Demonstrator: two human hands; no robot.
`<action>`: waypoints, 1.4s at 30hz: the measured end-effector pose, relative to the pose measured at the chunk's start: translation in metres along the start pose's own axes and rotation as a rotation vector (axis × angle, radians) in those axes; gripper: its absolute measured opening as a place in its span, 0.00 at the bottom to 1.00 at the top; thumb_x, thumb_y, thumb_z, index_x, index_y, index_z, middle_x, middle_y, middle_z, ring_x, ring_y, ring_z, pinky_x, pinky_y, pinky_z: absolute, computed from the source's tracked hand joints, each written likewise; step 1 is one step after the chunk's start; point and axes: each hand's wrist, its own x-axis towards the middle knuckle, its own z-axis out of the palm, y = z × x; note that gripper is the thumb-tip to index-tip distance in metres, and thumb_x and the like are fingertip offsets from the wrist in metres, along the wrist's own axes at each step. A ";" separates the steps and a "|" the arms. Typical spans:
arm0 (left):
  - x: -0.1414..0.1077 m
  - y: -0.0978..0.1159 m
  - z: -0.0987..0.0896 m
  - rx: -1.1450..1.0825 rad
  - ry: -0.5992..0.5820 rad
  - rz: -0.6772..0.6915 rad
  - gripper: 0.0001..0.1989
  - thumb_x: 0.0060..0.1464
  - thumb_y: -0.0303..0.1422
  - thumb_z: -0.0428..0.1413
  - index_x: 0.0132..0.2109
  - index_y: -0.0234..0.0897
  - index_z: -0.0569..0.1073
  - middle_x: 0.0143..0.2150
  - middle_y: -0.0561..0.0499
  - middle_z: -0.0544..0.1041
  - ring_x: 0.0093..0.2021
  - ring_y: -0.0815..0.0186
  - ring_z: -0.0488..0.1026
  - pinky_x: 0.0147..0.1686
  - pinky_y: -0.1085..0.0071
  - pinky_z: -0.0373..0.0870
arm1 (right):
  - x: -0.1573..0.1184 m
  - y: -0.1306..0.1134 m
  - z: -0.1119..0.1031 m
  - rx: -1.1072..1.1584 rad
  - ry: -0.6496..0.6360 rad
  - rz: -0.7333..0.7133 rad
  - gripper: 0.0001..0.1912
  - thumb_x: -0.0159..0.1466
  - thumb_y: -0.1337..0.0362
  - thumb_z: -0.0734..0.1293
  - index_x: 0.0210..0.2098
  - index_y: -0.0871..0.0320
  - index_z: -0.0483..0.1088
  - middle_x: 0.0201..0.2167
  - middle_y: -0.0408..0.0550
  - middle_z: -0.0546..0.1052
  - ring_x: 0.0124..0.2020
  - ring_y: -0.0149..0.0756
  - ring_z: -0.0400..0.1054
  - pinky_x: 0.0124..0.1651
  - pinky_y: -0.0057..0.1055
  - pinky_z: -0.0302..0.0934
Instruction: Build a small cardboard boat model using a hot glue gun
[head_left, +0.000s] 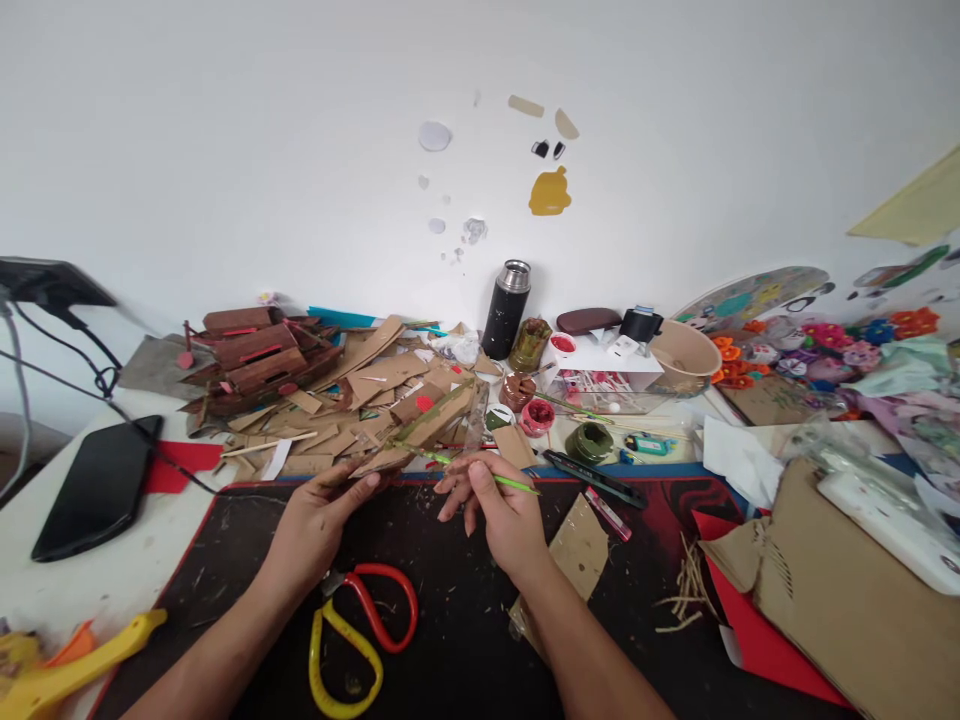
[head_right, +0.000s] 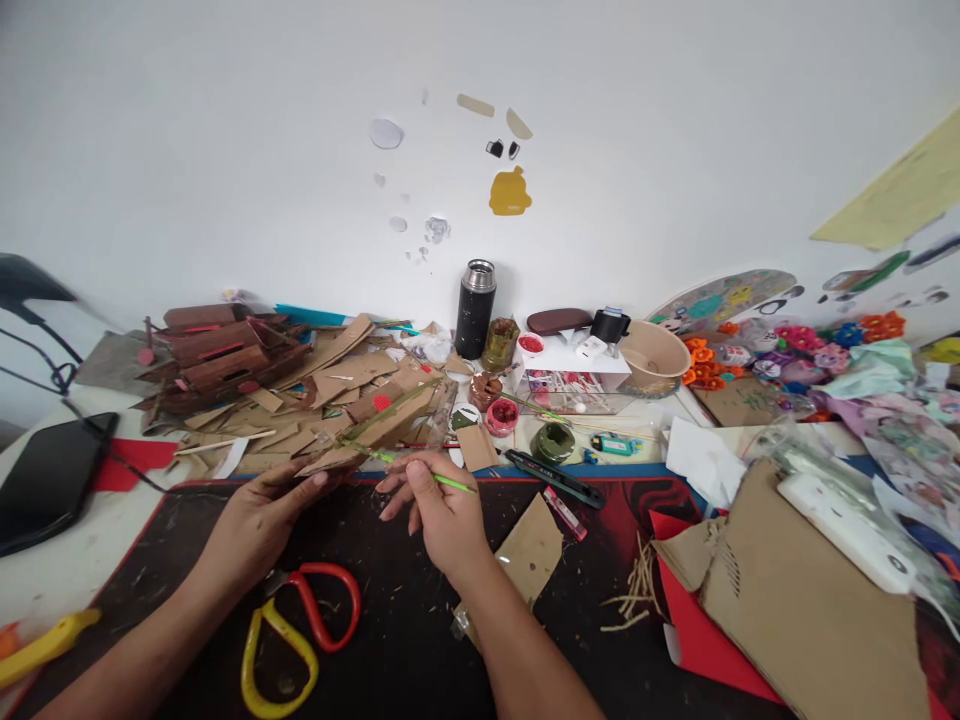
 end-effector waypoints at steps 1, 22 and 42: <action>0.000 0.001 0.000 0.008 0.004 -0.002 0.32 0.47 0.55 0.72 0.53 0.40 0.86 0.58 0.42 0.85 0.63 0.42 0.78 0.69 0.49 0.68 | 0.000 0.001 0.000 0.000 -0.008 0.002 0.23 0.72 0.43 0.70 0.43 0.59 0.79 0.33 0.52 0.84 0.24 0.33 0.79 0.18 0.19 0.58; -0.004 0.009 0.006 0.013 0.058 -0.016 0.27 0.42 0.55 0.74 0.43 0.40 0.87 0.46 0.43 0.89 0.50 0.46 0.83 0.51 0.59 0.79 | -0.007 0.005 0.007 -0.034 -0.097 0.014 0.21 0.74 0.45 0.68 0.44 0.58 0.79 0.34 0.52 0.84 0.25 0.33 0.80 0.19 0.20 0.58; -0.003 0.006 0.004 -0.014 -0.006 -0.010 0.27 0.41 0.54 0.74 0.42 0.40 0.86 0.47 0.42 0.89 0.48 0.46 0.83 0.53 0.55 0.78 | -0.013 0.006 0.014 -0.068 -0.162 0.054 0.24 0.74 0.43 0.67 0.44 0.59 0.79 0.35 0.53 0.84 0.25 0.34 0.79 0.19 0.22 0.57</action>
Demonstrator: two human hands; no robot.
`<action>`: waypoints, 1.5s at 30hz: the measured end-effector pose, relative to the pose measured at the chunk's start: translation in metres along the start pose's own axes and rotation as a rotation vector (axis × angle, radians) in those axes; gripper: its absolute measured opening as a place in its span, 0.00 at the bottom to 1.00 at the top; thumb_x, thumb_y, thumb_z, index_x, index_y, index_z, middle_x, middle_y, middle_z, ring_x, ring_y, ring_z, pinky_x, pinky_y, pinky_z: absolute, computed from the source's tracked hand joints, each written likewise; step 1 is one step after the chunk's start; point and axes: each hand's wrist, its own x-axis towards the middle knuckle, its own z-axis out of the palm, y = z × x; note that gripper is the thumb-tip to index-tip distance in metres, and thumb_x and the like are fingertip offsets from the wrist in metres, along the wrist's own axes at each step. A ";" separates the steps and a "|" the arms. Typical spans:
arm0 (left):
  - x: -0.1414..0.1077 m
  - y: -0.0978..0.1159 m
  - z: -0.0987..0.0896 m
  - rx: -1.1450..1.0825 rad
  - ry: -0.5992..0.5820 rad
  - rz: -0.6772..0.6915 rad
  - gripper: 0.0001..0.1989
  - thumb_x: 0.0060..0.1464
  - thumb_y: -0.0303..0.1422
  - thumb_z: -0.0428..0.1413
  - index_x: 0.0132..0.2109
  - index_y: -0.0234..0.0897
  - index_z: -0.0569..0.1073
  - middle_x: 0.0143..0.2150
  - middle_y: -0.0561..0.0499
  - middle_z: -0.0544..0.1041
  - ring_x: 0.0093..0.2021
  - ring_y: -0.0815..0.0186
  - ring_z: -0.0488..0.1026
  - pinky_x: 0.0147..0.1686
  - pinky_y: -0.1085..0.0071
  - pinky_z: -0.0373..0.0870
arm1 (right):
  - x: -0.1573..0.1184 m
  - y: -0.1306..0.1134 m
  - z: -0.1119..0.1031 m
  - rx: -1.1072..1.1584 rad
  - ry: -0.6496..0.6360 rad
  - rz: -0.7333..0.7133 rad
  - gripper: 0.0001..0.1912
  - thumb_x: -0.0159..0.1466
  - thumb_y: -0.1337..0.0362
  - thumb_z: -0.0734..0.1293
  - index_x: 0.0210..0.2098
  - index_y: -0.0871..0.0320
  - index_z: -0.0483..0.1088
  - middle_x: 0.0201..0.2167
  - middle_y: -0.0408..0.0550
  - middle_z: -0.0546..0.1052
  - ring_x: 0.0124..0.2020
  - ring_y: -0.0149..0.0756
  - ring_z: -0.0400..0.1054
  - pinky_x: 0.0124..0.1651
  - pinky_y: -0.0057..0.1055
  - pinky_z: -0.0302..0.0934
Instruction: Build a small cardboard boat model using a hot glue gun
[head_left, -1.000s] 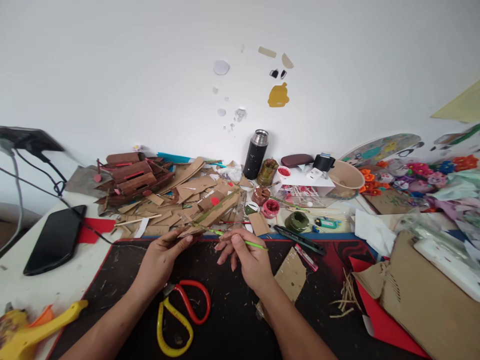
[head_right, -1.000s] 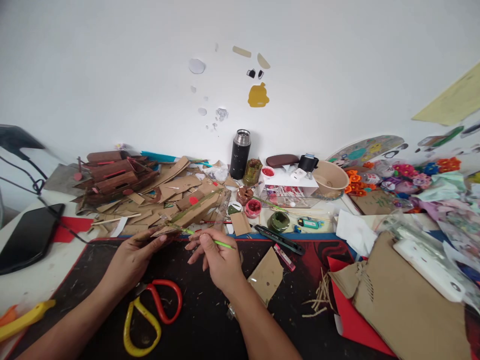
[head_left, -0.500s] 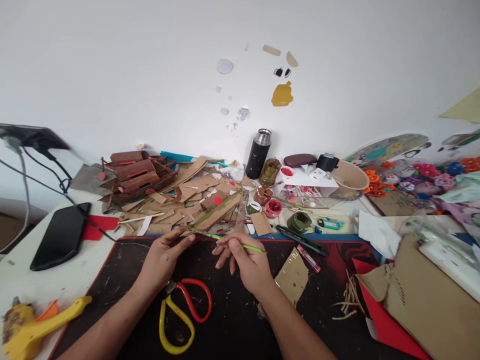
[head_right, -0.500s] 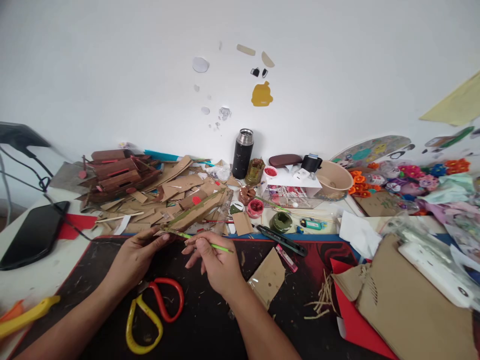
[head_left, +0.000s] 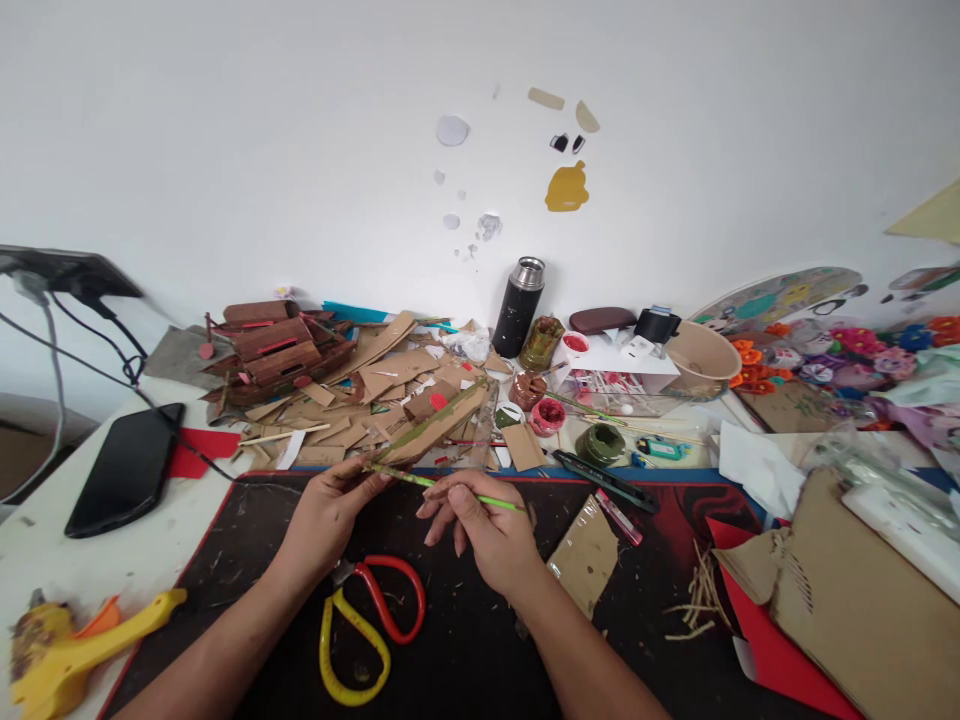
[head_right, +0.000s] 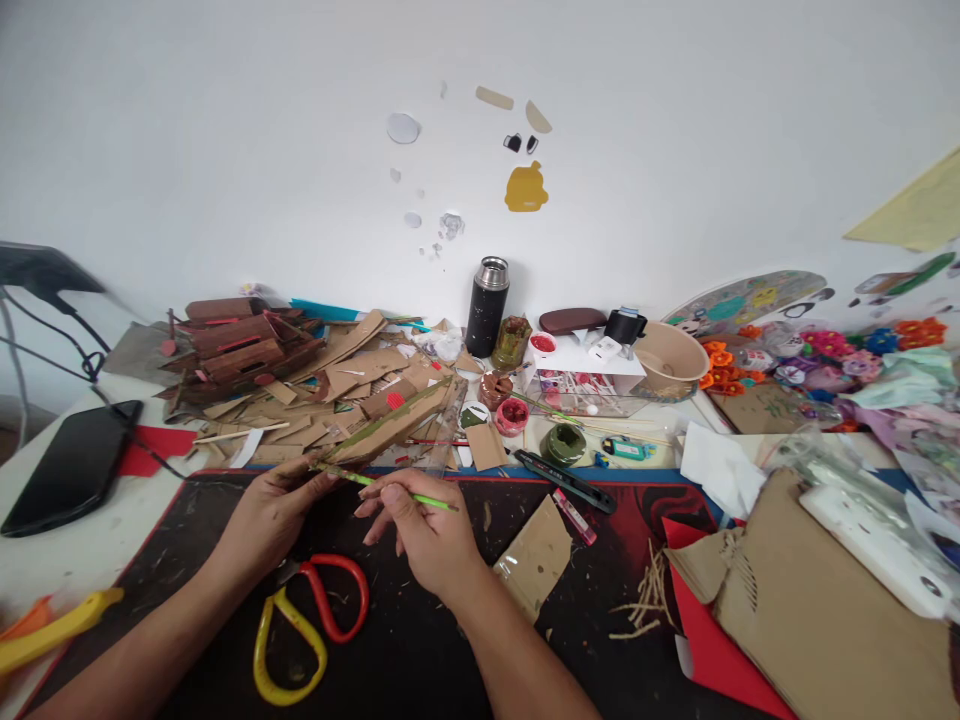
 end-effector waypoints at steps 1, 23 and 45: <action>0.000 0.000 0.000 -0.005 -0.004 0.000 0.26 0.41 0.54 0.74 0.42 0.40 0.86 0.47 0.42 0.89 0.48 0.46 0.83 0.54 0.55 0.78 | 0.000 0.000 0.000 -0.001 0.000 0.003 0.24 0.74 0.43 0.68 0.44 0.59 0.79 0.35 0.53 0.84 0.25 0.34 0.79 0.19 0.22 0.57; 0.002 -0.002 -0.001 0.010 0.012 0.006 0.27 0.39 0.54 0.75 0.40 0.39 0.86 0.45 0.42 0.89 0.47 0.47 0.83 0.54 0.54 0.77 | -0.001 -0.002 0.002 0.026 0.004 0.031 0.25 0.73 0.41 0.68 0.43 0.58 0.80 0.34 0.53 0.84 0.25 0.34 0.78 0.19 0.22 0.57; 0.001 -0.002 -0.002 0.068 0.042 -0.012 0.30 0.43 0.57 0.73 0.44 0.38 0.86 0.48 0.41 0.88 0.50 0.45 0.83 0.54 0.54 0.78 | 0.002 -0.007 -0.004 0.061 0.092 0.001 0.25 0.73 0.41 0.68 0.43 0.59 0.78 0.33 0.54 0.84 0.24 0.35 0.79 0.18 0.22 0.58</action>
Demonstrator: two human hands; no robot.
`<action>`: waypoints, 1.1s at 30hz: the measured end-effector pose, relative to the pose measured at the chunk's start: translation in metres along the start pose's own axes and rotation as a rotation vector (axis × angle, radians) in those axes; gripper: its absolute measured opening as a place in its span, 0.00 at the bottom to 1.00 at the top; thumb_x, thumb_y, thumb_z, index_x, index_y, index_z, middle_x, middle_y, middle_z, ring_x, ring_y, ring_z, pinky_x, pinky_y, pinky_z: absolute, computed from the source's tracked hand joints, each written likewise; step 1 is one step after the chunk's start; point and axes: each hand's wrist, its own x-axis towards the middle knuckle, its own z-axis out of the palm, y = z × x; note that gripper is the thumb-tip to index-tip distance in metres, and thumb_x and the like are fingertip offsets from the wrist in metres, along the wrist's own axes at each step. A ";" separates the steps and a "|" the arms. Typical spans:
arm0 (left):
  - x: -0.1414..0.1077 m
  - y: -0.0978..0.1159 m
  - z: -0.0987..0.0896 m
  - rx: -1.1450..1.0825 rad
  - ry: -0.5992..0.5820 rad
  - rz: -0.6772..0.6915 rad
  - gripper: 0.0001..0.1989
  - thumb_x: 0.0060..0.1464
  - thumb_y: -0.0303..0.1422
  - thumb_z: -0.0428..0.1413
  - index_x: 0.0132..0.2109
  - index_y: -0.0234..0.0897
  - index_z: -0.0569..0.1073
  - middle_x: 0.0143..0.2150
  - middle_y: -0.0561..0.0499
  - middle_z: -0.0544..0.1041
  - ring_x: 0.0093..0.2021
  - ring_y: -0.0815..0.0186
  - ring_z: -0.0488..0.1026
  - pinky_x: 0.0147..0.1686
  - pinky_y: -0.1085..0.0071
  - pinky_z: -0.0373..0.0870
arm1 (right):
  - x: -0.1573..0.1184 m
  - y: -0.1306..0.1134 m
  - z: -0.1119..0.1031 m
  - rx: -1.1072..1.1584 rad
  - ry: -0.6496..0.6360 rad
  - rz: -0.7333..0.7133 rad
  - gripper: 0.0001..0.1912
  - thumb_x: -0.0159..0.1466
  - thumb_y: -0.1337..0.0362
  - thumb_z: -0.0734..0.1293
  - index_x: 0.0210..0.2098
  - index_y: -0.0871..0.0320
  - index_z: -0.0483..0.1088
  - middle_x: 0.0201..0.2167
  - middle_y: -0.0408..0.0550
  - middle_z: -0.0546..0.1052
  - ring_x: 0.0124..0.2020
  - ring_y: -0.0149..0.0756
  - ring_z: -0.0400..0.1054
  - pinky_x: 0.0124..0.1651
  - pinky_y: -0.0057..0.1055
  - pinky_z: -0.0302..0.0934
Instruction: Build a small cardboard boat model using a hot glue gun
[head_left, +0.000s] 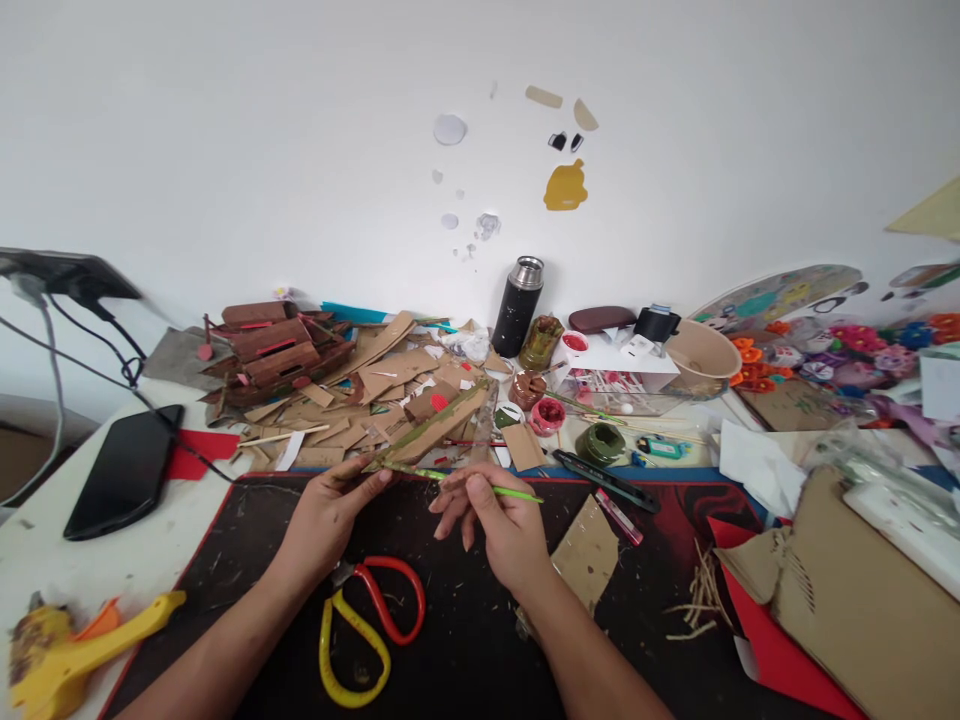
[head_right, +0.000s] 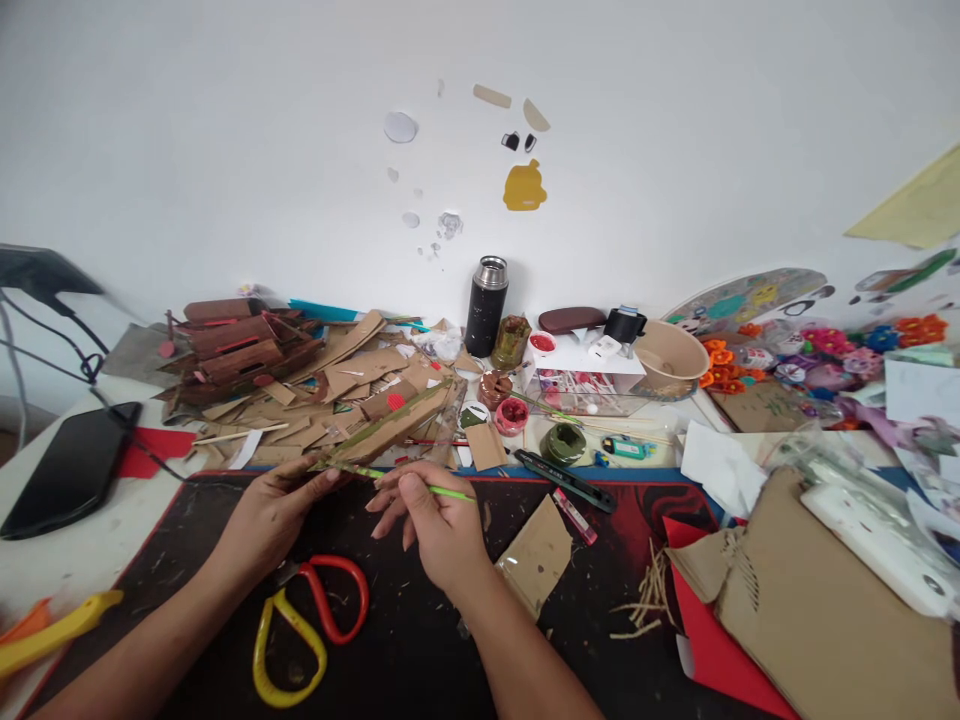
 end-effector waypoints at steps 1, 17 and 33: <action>0.000 0.000 0.000 0.001 -0.003 -0.001 0.30 0.42 0.57 0.73 0.44 0.38 0.86 0.47 0.41 0.88 0.49 0.46 0.83 0.54 0.54 0.78 | -0.001 0.001 0.001 -0.007 -0.019 0.005 0.25 0.73 0.41 0.68 0.43 0.59 0.78 0.33 0.54 0.84 0.24 0.35 0.79 0.18 0.22 0.58; -0.003 0.008 0.003 -0.009 0.004 0.017 0.27 0.42 0.55 0.74 0.41 0.40 0.86 0.46 0.43 0.88 0.47 0.47 0.83 0.49 0.58 0.78 | 0.002 0.000 -0.002 0.005 0.035 -0.007 0.24 0.73 0.42 0.69 0.42 0.59 0.77 0.32 0.53 0.84 0.24 0.35 0.79 0.18 0.21 0.58; -0.001 0.001 0.001 -0.006 0.023 -0.001 0.27 0.41 0.55 0.74 0.40 0.40 0.86 0.44 0.44 0.89 0.47 0.47 0.83 0.49 0.58 0.79 | 0.003 0.002 -0.001 0.013 0.043 0.006 0.25 0.72 0.41 0.70 0.42 0.59 0.78 0.32 0.53 0.85 0.23 0.34 0.79 0.18 0.20 0.57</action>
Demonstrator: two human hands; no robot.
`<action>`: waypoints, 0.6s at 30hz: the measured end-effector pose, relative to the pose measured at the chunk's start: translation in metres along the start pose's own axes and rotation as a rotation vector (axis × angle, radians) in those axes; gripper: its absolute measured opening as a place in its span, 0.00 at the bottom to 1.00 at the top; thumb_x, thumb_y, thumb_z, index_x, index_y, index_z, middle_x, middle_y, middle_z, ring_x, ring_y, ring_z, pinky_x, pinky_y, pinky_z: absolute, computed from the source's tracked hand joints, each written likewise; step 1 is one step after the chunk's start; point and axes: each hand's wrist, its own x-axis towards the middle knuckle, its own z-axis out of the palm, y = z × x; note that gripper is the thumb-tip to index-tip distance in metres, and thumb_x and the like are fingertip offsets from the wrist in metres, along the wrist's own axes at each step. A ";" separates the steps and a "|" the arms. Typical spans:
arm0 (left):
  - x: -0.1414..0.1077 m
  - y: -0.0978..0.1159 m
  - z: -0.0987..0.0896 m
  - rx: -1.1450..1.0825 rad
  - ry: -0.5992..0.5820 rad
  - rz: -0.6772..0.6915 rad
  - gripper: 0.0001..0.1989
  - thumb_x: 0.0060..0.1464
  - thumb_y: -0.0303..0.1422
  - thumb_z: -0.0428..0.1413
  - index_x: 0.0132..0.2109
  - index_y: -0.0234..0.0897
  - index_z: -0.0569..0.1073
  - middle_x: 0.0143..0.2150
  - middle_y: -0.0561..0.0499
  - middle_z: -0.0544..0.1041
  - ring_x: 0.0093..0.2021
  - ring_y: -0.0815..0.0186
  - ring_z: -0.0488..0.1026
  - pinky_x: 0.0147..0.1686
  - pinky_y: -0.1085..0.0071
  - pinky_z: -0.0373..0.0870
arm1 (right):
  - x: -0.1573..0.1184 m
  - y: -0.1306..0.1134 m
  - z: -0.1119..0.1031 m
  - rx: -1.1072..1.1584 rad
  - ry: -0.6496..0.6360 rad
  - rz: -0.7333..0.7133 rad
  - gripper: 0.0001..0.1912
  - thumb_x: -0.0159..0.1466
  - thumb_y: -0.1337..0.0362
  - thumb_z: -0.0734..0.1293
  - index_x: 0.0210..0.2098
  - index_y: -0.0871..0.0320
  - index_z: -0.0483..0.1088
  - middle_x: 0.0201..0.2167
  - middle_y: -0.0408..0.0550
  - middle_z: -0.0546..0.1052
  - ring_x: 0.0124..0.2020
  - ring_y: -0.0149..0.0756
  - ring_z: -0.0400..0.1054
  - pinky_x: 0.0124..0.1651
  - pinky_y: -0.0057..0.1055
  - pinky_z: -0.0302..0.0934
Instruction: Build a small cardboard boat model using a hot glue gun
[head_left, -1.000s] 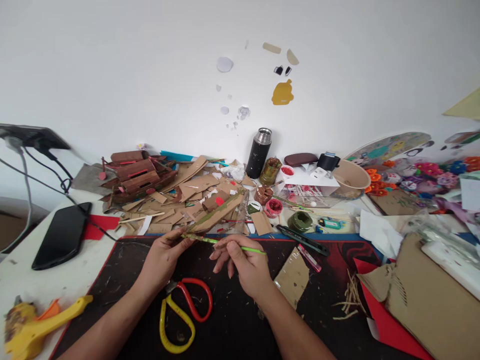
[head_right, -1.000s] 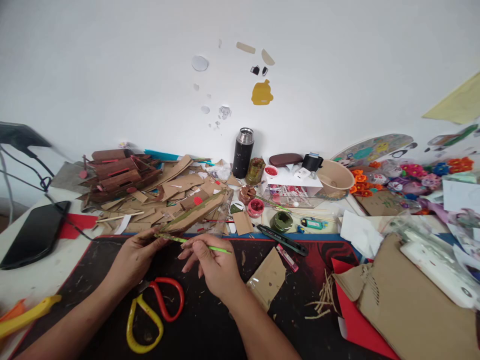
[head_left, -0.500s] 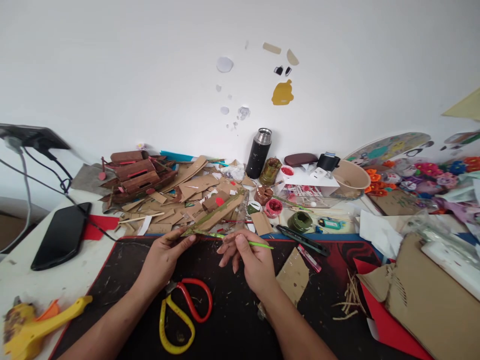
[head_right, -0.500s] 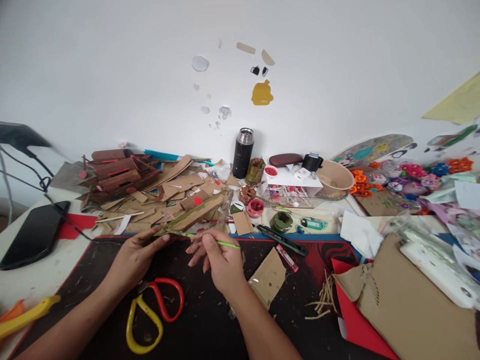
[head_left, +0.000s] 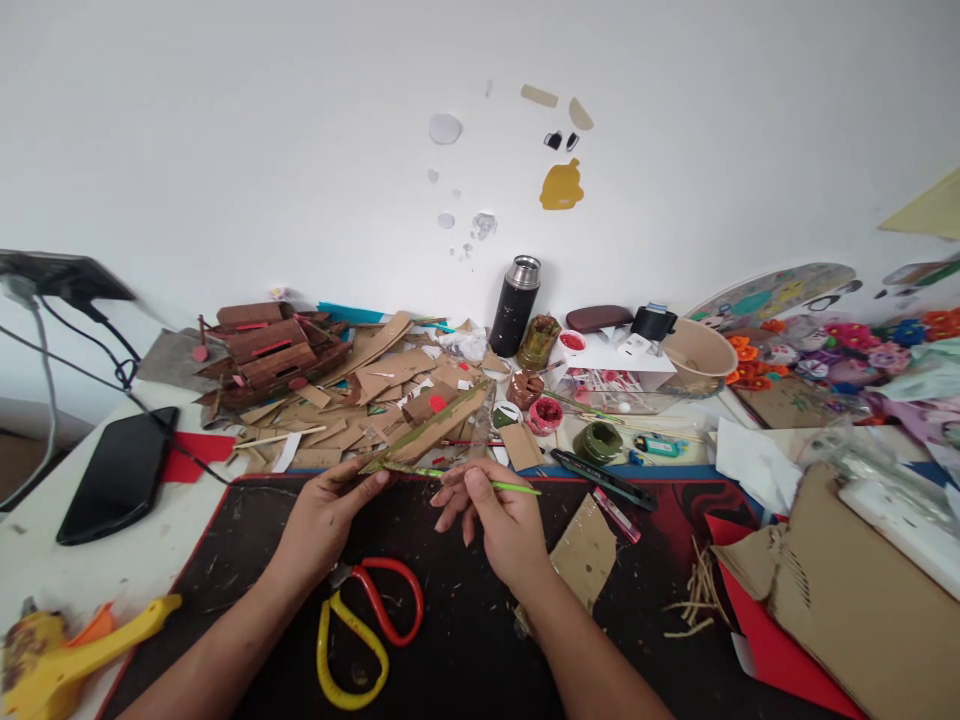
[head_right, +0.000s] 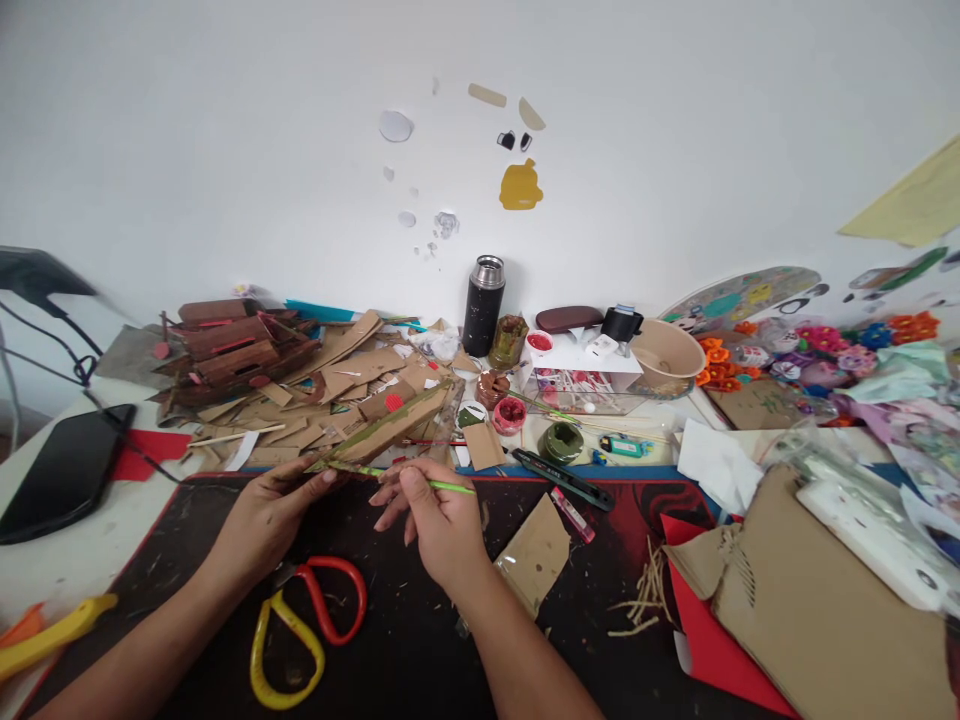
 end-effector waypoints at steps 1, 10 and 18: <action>0.000 0.000 0.000 0.003 -0.002 0.000 0.27 0.42 0.55 0.74 0.41 0.40 0.86 0.45 0.43 0.89 0.48 0.47 0.83 0.50 0.58 0.79 | 0.000 -0.001 -0.001 0.003 0.008 -0.002 0.25 0.71 0.41 0.70 0.42 0.59 0.78 0.32 0.53 0.85 0.23 0.34 0.79 0.18 0.19 0.58; -0.001 0.001 0.002 -0.028 -0.009 0.019 0.29 0.42 0.55 0.73 0.44 0.39 0.87 0.50 0.41 0.88 0.54 0.44 0.82 0.57 0.56 0.77 | 0.001 -0.010 -0.004 0.061 0.067 -0.047 0.25 0.71 0.42 0.71 0.41 0.60 0.78 0.30 0.51 0.84 0.22 0.34 0.79 0.17 0.20 0.59; 0.000 0.000 0.001 -0.037 -0.011 0.015 0.28 0.42 0.55 0.74 0.44 0.39 0.87 0.48 0.41 0.89 0.52 0.44 0.83 0.55 0.55 0.78 | 0.001 -0.005 -0.001 0.017 0.023 0.001 0.26 0.71 0.40 0.71 0.41 0.60 0.79 0.31 0.52 0.84 0.22 0.33 0.79 0.17 0.19 0.57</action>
